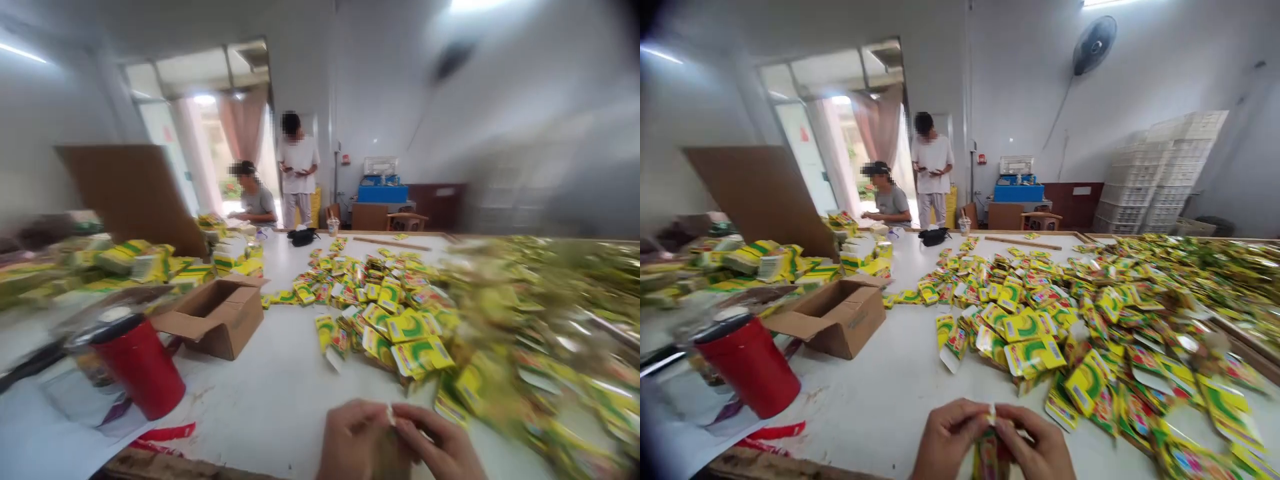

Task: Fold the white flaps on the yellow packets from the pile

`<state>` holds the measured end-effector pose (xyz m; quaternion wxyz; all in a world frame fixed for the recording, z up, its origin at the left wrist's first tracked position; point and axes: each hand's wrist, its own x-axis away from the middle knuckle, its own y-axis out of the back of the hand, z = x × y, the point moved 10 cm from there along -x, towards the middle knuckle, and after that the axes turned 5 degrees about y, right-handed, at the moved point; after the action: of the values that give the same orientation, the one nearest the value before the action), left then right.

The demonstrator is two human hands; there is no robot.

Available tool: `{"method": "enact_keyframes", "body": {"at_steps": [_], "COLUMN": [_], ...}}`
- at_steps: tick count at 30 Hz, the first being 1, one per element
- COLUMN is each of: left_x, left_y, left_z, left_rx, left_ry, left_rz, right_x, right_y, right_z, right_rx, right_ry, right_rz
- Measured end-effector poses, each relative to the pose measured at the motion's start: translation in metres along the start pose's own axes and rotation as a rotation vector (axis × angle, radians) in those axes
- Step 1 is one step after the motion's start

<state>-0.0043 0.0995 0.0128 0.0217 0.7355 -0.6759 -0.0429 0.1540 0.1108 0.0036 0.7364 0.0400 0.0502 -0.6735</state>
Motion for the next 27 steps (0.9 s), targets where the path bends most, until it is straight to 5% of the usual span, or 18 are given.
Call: {"method": "enact_keyframes", "body": {"at_steps": [4, 9, 13, 18, 23, 25, 27], "left_x": [-0.006, -0.006, 0.004, 0.011, 0.022, 0.015, -0.014], "left_y": [-0.006, -0.004, -0.005, -0.011, -0.017, -0.024, -0.020], "left_z": [0.004, -0.016, -0.023, -0.018, -0.017, -0.020, -0.020], "left_rx": [0.008, -0.180, -0.264, -0.312, -0.348, -0.400, -0.439], "left_ry": [0.016, -0.294, -0.465, -0.495, -0.488, -0.472, -0.365], "left_rz": [0.090, 0.160, 0.206, 0.274, 0.300, 0.317, 0.197], "right_x": [-0.002, 0.000, 0.009, 0.023, 0.026, 0.029, 0.045], "right_y": [0.007, 0.007, 0.011, 0.010, 0.002, 0.024, 0.079], "right_z": [0.000, -0.005, 0.009, 0.023, 0.020, 0.026, 0.035], "right_rx": [-0.034, -0.071, 0.054, 0.148, 0.147, 0.161, 0.246], "right_ry": [-0.027, -0.018, 0.138, 0.341, 0.335, 0.309, 0.266], "right_rz": [-0.036, 0.005, 0.012, -0.042, -0.071, -0.125, -0.261]}}
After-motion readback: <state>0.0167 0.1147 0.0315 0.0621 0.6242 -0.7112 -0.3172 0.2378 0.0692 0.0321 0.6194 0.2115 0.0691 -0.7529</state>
